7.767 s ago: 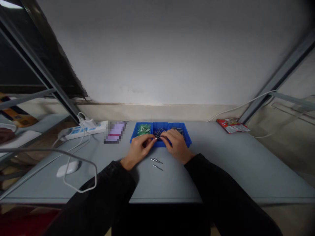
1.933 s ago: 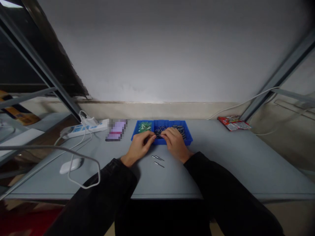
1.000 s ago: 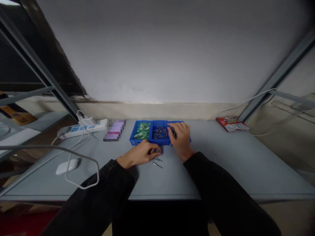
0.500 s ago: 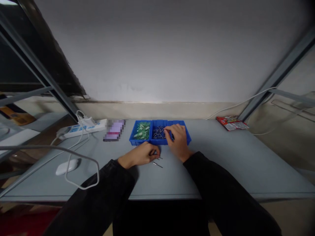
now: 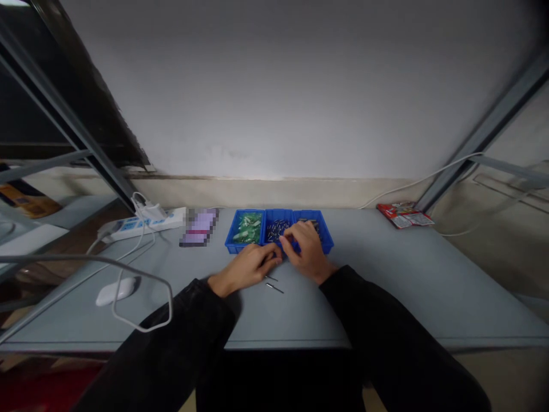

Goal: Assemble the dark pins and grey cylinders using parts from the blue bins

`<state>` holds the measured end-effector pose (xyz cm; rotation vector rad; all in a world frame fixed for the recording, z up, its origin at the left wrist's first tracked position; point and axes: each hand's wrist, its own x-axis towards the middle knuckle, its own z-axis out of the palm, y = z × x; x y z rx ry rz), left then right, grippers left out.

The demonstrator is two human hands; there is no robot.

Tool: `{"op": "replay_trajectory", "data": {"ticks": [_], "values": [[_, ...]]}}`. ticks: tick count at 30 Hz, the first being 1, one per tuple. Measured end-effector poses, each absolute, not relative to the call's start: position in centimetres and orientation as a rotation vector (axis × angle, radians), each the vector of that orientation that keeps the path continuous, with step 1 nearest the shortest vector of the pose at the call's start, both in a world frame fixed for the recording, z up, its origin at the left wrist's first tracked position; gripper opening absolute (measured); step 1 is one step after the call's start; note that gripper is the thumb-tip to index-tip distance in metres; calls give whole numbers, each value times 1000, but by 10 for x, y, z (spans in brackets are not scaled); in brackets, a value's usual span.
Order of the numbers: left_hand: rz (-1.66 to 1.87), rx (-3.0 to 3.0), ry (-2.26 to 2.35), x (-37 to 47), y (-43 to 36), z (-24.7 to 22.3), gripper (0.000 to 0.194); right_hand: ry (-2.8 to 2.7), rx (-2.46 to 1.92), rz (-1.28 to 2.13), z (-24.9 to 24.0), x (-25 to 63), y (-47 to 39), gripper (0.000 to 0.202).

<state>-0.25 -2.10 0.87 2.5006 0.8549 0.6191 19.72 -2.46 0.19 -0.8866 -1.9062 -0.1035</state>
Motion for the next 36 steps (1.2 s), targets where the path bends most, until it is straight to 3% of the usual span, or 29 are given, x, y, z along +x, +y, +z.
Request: {"op": "replay_trajectory", "data": {"ticks": [9,28,36], "values": [[934,2441,946,-5,-21,9,19,-2088,-842,-42,2,195,-28,24],[1030,2425,909,-3,-20,6,14,-2079,-849,-70,-9,194,-23,32],[1139,2496,903,-4,-20,9,10,-2084,-843,39,-1,195,-27,23]]}}
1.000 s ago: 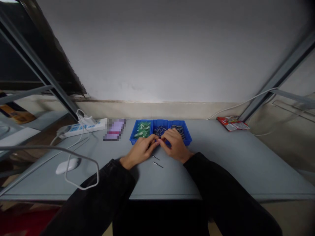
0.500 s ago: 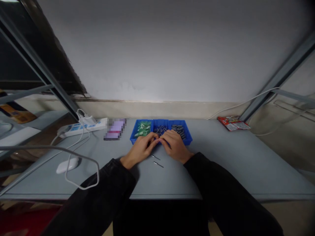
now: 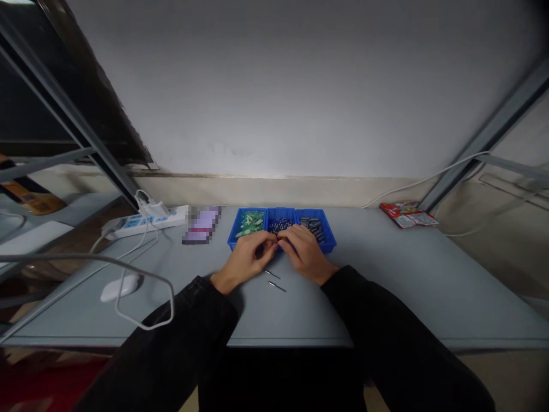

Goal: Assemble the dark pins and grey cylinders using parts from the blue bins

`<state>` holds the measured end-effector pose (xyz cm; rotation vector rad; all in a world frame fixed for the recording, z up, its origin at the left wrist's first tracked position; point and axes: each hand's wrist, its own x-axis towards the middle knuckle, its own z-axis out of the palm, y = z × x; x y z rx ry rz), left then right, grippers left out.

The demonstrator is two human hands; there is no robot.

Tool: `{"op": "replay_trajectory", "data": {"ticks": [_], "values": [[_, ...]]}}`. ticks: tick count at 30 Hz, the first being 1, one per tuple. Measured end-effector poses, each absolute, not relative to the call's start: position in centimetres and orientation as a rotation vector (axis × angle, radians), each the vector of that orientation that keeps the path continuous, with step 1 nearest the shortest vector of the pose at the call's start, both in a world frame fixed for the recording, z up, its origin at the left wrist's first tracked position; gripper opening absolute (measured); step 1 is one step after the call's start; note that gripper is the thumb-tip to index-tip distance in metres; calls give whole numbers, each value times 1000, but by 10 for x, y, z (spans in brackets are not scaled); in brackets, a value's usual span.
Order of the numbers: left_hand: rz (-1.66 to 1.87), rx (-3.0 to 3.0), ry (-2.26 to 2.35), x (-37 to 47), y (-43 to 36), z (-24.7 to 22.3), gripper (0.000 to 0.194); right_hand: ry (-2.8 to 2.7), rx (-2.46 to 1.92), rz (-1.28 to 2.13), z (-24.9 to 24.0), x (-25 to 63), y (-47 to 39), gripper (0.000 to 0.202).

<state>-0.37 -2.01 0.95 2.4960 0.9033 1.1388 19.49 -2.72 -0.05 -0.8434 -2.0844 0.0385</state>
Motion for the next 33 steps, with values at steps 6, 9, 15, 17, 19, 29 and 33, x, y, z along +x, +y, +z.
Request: {"op": "replay_trajectory", "data": {"ticks": [6,9,15,17,19,29,33], "values": [[1188,2456,899,-4,-20,10,8,-2134,-830,85,3,196,-30,27],[1211,2428,940,-5,-20,10,9,-2143,-846,70,2,195,-30,23],[1242,2392,974,-7,-21,10,11,-2115,-858,12,-5,193,-24,18],[1240,2375,989,-7,-20,10,12,-2083,-853,-8,-7,193,-22,20],[1244,2357,1003,-6,-19,10,13,-2052,-851,-21,-8,194,-21,20],[1216,2311,1031,-5,-18,9,12,-1930,-793,-40,-8,195,-20,16],[1188,2280,999,-5,-18,9,11,-1921,-782,-66,-11,196,-19,17]]}}
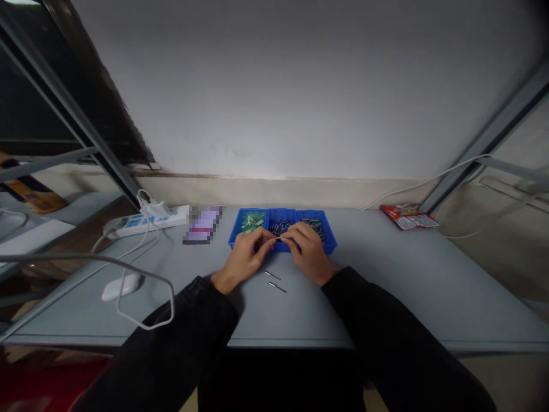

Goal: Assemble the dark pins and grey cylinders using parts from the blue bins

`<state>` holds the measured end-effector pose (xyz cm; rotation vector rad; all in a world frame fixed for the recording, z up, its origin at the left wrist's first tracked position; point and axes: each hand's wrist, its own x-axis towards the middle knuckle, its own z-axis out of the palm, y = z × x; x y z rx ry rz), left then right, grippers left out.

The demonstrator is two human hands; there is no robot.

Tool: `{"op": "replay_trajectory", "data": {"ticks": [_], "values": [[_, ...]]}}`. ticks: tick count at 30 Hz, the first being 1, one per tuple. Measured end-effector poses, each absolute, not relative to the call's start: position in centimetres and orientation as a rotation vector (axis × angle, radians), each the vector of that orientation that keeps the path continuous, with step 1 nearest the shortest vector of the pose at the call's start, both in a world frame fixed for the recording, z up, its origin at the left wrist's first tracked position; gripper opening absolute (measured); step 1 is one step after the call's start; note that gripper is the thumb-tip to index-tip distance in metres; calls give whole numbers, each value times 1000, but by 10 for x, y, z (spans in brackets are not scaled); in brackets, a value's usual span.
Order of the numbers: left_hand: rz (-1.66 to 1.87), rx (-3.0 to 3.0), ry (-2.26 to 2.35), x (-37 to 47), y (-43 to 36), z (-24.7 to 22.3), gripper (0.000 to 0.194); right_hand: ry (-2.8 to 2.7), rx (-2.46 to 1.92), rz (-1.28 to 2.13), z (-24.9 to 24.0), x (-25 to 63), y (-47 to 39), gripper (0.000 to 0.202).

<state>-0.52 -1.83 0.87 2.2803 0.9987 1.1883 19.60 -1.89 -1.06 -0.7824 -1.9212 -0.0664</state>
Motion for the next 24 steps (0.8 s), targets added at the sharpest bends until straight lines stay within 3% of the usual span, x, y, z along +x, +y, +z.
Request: {"op": "replay_trajectory", "data": {"ticks": [24], "values": [[1111,2327,999,-6,-18,11,25,-1980,-813,-42,-9,194,-21,17]]}}
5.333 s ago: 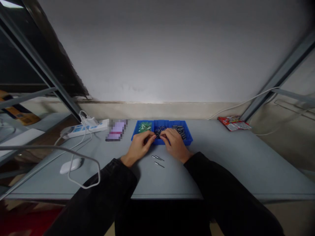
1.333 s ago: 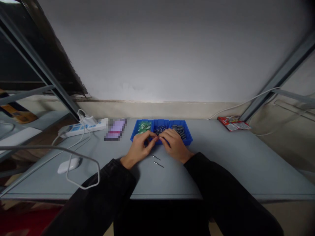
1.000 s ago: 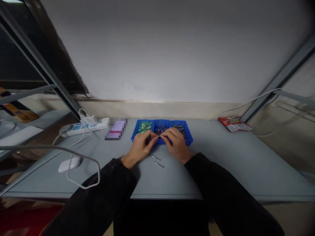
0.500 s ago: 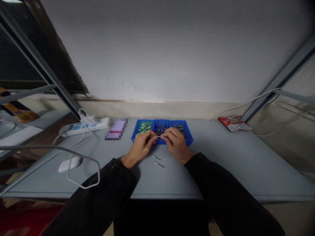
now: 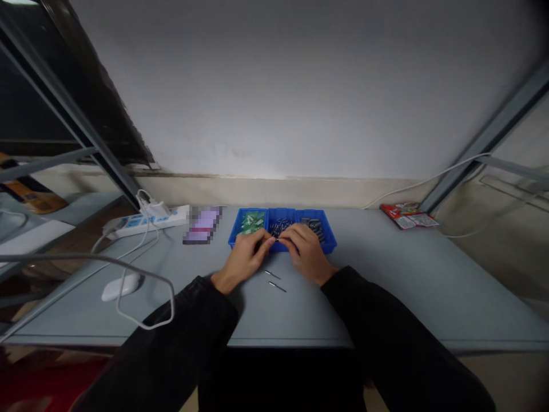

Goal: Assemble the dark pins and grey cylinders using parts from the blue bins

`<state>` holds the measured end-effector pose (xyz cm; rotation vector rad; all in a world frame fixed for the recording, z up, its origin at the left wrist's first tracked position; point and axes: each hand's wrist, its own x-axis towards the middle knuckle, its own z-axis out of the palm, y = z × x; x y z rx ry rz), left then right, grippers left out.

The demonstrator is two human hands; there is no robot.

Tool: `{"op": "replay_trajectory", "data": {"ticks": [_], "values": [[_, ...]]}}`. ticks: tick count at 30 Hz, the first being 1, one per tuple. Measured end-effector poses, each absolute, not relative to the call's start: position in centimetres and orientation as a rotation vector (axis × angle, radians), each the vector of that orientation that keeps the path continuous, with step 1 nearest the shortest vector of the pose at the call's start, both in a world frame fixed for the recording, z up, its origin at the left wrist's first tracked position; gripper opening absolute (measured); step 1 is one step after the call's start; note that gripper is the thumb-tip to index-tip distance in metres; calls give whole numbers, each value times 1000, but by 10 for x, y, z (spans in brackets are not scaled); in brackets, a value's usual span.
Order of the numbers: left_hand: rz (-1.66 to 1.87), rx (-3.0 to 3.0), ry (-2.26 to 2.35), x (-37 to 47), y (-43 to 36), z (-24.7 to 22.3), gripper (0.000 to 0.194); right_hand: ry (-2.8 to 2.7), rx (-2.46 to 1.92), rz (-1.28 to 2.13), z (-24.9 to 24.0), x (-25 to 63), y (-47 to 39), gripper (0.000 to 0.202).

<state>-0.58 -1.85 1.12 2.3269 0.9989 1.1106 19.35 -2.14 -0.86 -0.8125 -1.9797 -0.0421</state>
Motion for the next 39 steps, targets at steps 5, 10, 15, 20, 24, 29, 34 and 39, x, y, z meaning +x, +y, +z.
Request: {"op": "replay_trajectory", "data": {"ticks": [5,10,15,20,24,29,34,39], "values": [[1109,2343,996,-5,-19,12,24,-1913,-899,-124,-9,196,-19,19],[1142,2354,997,-5,-18,12,24,-1856,-872,-65,-11,198,-16,17],[1127,2359,1018,-6,-18,11,21,-1873,-807,14,-12,197,-17,16],[1049,2402,960,-5,-17,9,18,-1933,-776,68,-12,194,-21,14],[1040,2429,956,-5,-18,9,16,-1988,-763,134,-11,192,-23,14],[1033,2449,963,-5,-18,8,18,-2011,-773,138,-12,192,-21,16],[1049,2457,938,-5,-18,8,19,-2027,-811,111,-11,191,-22,22],[1055,2446,969,-6,-17,7,17,-2031,-796,140,-9,191,-24,17]]}}
